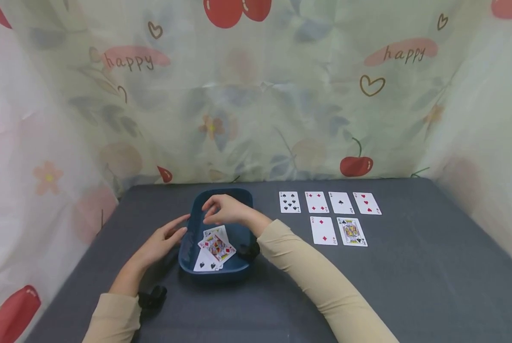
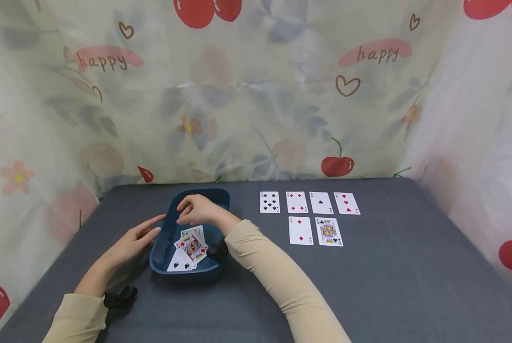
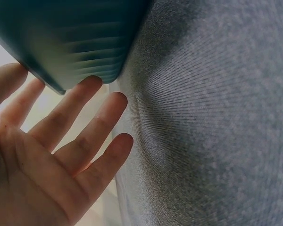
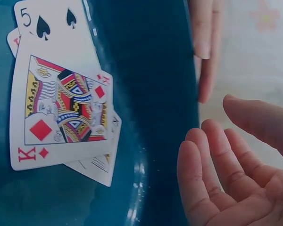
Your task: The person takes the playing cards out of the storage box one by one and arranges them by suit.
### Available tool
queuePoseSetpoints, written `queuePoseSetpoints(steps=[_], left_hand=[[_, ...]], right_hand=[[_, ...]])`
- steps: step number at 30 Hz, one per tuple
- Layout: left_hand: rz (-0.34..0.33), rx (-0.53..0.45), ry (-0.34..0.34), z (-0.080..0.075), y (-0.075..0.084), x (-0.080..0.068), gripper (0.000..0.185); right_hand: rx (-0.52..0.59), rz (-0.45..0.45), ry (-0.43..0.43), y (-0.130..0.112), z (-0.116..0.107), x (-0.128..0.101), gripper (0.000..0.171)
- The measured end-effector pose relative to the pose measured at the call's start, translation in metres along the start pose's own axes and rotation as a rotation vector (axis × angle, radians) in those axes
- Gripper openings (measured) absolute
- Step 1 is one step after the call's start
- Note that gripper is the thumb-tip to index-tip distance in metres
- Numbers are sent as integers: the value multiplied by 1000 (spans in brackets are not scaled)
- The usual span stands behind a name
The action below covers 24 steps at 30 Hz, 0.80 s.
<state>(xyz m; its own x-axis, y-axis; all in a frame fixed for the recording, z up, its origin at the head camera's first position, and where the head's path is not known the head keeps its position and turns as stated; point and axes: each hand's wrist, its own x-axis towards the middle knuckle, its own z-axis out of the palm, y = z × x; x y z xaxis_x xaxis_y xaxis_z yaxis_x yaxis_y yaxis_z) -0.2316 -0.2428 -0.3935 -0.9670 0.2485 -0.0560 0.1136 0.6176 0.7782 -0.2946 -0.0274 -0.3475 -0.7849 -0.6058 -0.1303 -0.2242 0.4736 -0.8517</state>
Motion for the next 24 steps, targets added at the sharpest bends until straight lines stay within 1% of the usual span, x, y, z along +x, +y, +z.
queuePoseSetpoints(steps=[5, 11, 16, 18, 20, 24], left_hand=[[13, 2, -2, 0, 0, -1, 56], [18, 4, -6, -2, 1, 1, 55], [6, -5, -10, -3, -1, 0, 55], [11, -10, -11, -3, -1, -1, 55], [14, -15, -10, -2, -1, -1, 55], [19, -13, -11, -2, 1, 0, 54]], right_hand=[[-76, 25, -30, 3, 7, 8, 37], [-149, 66, -36, 5, 11, 12, 42], [-162, 100, -32, 8, 18, 15, 45], [-185, 115, -23, 11, 22, 16, 46], [-244, 119, -24, 12, 26, 17, 49], [-418, 130, -47, 13, 30, 16, 63]])
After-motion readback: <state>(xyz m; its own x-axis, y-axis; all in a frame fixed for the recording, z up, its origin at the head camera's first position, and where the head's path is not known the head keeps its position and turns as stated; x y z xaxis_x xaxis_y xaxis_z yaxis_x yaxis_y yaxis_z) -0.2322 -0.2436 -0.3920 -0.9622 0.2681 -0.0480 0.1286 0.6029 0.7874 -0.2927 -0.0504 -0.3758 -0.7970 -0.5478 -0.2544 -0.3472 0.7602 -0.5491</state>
